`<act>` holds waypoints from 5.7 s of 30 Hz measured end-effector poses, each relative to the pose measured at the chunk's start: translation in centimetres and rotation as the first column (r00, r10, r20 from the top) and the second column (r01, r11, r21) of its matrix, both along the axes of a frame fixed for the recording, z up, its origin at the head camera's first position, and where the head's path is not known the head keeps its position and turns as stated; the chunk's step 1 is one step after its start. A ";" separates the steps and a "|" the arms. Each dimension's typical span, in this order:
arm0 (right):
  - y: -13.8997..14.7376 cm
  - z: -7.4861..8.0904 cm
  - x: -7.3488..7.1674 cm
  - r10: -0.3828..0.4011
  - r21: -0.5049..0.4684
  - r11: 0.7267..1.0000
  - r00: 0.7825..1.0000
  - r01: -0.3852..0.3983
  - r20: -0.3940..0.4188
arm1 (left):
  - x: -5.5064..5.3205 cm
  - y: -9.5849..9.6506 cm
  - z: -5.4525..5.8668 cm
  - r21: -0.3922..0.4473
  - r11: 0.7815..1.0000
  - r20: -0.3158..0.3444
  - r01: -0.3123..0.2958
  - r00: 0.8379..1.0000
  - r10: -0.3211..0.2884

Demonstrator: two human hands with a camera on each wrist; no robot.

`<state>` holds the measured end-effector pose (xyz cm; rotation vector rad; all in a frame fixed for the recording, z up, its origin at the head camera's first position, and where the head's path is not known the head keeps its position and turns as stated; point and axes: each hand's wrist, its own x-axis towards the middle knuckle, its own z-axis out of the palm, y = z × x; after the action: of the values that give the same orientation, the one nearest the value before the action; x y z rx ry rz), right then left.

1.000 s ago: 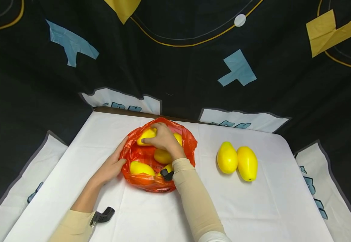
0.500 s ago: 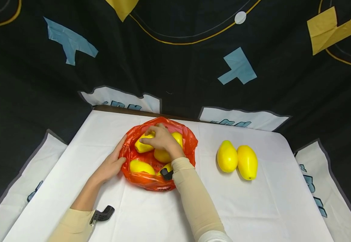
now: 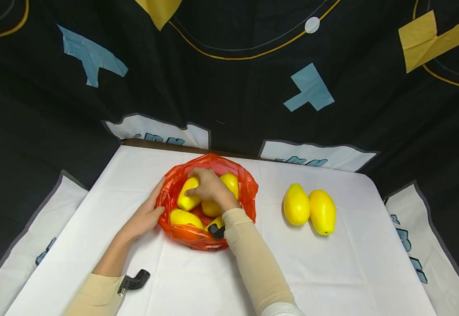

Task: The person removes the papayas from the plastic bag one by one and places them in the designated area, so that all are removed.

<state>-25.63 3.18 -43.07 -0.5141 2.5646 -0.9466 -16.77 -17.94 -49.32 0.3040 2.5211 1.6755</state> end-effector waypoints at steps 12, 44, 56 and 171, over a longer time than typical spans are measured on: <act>-0.4 -0.4 0.4 0.000 0.007 1.000 1.000 0.000 -0.003 | 0.1 0.3 -0.1 0.019 1.000 0.002 0.009 1.000 -0.009; 2.4 3.1 0.9 -0.064 -0.144 0.988 0.996 0.054 -0.061 | 0.1 0.3 0.0 -0.010 1.000 0.040 -0.010 0.999 0.010; 5.9 5.6 1.8 -0.093 -0.295 0.953 0.994 0.073 -0.054 | 0.0 0.3 0.1 -0.020 1.000 0.028 -0.007 1.000 0.007; 38.3 1.8 11.2 -0.607 -0.234 0.758 0.790 0.609 0.090 | 1.4 1.2 3.3 0.059 0.998 0.039 0.001 0.999 -0.003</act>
<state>-14.39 41.53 -41.30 0.3140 2.6540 -1.4922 -15.40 -16.72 -46.02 0.2753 2.4462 1.7402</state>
